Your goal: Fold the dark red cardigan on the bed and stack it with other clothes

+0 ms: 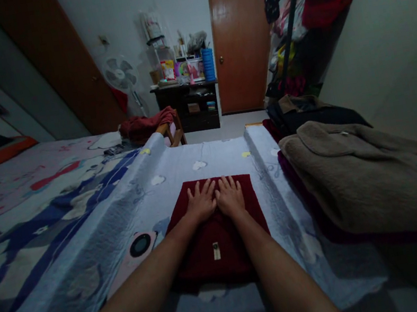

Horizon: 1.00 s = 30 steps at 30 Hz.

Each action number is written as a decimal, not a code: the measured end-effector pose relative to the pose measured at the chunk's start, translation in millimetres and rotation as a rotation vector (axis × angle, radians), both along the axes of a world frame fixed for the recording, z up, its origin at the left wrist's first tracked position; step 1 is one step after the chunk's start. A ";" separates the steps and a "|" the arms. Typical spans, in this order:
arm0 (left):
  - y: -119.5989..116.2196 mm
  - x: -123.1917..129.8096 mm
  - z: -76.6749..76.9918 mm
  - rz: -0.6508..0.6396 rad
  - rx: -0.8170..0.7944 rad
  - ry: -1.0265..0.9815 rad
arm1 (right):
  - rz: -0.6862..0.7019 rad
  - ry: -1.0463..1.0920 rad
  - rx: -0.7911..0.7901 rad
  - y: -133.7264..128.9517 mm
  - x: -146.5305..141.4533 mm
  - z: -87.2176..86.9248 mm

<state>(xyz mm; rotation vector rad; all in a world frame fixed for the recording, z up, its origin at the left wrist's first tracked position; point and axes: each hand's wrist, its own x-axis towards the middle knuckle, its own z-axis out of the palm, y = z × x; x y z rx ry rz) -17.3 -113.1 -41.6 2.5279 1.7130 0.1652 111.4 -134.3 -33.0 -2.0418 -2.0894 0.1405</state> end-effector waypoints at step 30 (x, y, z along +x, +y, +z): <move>-5.2 -4.1 4.5 0.123 -0.031 -0.050 | -0.382 -0.014 -0.150 17.4 24.5 14.1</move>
